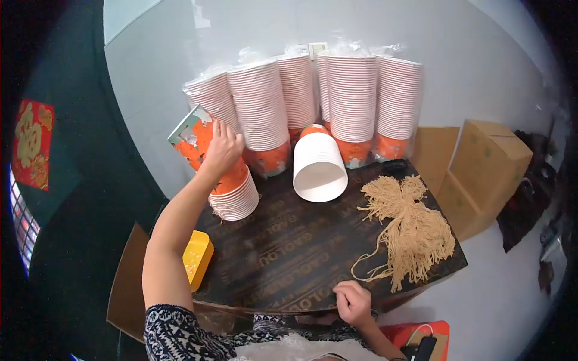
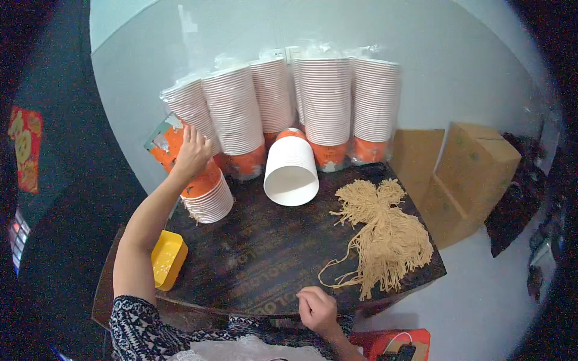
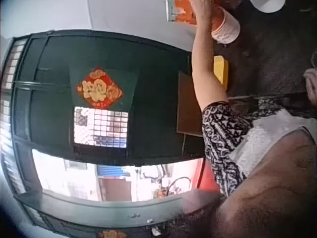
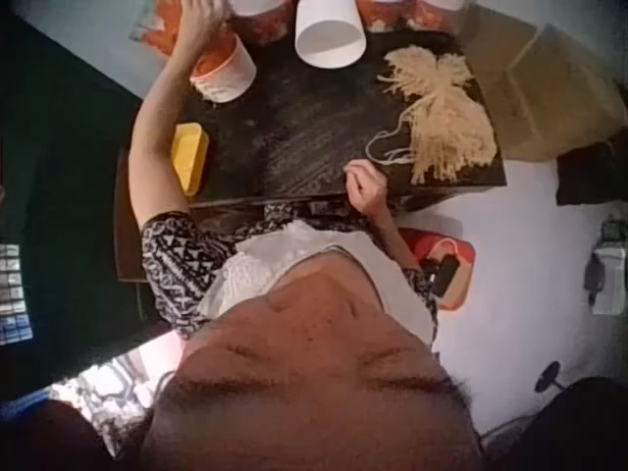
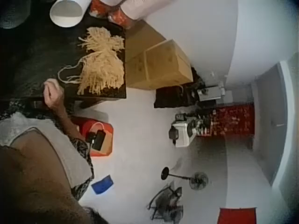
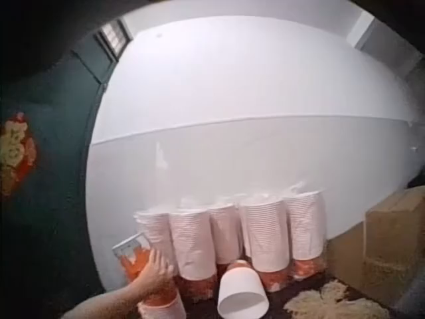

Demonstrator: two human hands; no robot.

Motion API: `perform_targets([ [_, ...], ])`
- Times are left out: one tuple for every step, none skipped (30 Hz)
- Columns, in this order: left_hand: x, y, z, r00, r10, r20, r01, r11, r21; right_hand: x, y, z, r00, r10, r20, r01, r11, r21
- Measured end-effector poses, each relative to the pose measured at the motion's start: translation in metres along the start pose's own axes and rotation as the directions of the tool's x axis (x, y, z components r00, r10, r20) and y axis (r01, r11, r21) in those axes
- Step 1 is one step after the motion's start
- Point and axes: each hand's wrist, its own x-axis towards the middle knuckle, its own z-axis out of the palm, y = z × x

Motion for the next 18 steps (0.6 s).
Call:
perform_targets([
  [-0.005, -0.001, 0.004, 0.997, 0.034, -0.063, -0.034, 0.999, 0.003, 0.000, -0.003, 0.001, 1.000, 0.001, 0.007, -0.001, 1.000, -0.002],
  [-0.010, 0.001, 0.009, 0.990, 0.069, -0.125, -0.068, 0.998, 0.009, 0.000, -0.004, 0.003, 1.000, 0.002, 0.015, -0.002, 1.000, -0.004],
  [-0.010, 0.006, 0.008, 0.989, 0.071, -0.128, -0.071, 0.997, 0.005, 0.001, -0.003, 0.002, 1.000, 0.005, 0.013, -0.005, 1.000, -0.008],
  [-0.012, 0.012, 0.007, 0.986, 0.122, -0.116, -0.126, 0.992, -0.029, 0.001, -0.002, 0.001, 0.999, -0.031, 0.012, 0.031, 0.999, -0.036],
  [-0.015, 0.018, 0.006, 0.979, 0.173, -0.105, -0.180, 0.982, -0.063, 0.002, 0.000, 0.001, 0.998, -0.067, 0.012, 0.068, 0.996, -0.064],
  [-0.020, 0.025, 0.007, 0.975, 0.193, -0.112, -0.199, 0.979, -0.048, 0.002, 0.000, 0.000, 0.998, -0.063, 0.013, 0.063, 0.996, -0.064],
  [-0.026, 0.032, 0.012, 0.974, 0.196, -0.114, -0.203, 0.978, -0.047, 0.002, -0.001, 0.000, 0.998, -0.060, 0.024, 0.062, 0.995, -0.072],
  [-0.032, 0.039, 0.014, 0.973, 0.199, -0.115, -0.206, 0.977, -0.047, 0.002, -0.001, -0.001, 0.998, -0.058, 0.035, 0.061, 0.995, -0.080],
  [-0.037, 0.053, 0.009, 0.978, 0.170, -0.123, -0.180, 0.981, -0.069, 0.003, -0.002, -0.005, 0.998, -0.048, 0.036, 0.051, 0.995, -0.087],
  [-0.041, 0.065, 0.002, 0.983, 0.147, -0.112, -0.158, 0.982, -0.102, 0.005, -0.005, -0.008, 0.997, 0.039, 0.061, -0.040, 0.999, 0.015],
  [-0.045, 0.077, -0.005, 0.987, 0.123, -0.100, -0.136, 0.981, -0.136, 0.008, -0.006, -0.011, 0.988, 0.122, 0.094, -0.132, 0.985, 0.113],
  [-0.047, 0.088, -0.014, 0.983, 0.124, -0.134, -0.145, 0.975, -0.169, 0.012, -0.004, -0.014, 0.985, 0.145, 0.097, -0.160, 0.972, 0.173],
  [-0.048, 0.101, -0.023, 0.995, 0.093, -0.023, -0.095, 0.927, -0.363, 0.021, -0.004, -0.019, 0.984, 0.138, 0.113, -0.157, 0.971, 0.178],
  [-0.052, 0.113, -0.030, 0.992, 0.079, 0.098, -0.015, 0.846, -0.533, 0.034, -0.004, -0.022, 0.983, 0.127, 0.137, -0.151, 0.970, 0.188],
  [-0.055, 0.129, -0.024, 0.987, 0.003, 0.158, 0.099, 0.764, -0.637, 0.048, 0.000, -0.022, 0.983, 0.107, 0.150, -0.129, 0.981, 0.145],
  [-0.053, 0.142, -0.031, 0.978, -0.064, 0.197, 0.186, 0.686, -0.704, 0.066, 0.005, -0.022, 0.986, 0.082, 0.145, -0.092, 0.994, 0.058],
  [-0.048, 0.153, -0.037, 0.963, -0.127, 0.238, 0.266, 0.592, -0.761, 0.087, 0.011, -0.021, 0.988, 0.055, 0.141, -0.051, 0.998, -0.035],
  [-0.047, 0.162, -0.028, 0.923, -0.208, 0.325, 0.385, 0.447, -0.808, 0.110, 0.018, -0.014, 0.988, 0.100, 0.119, -0.095, 0.994, -0.047],
])
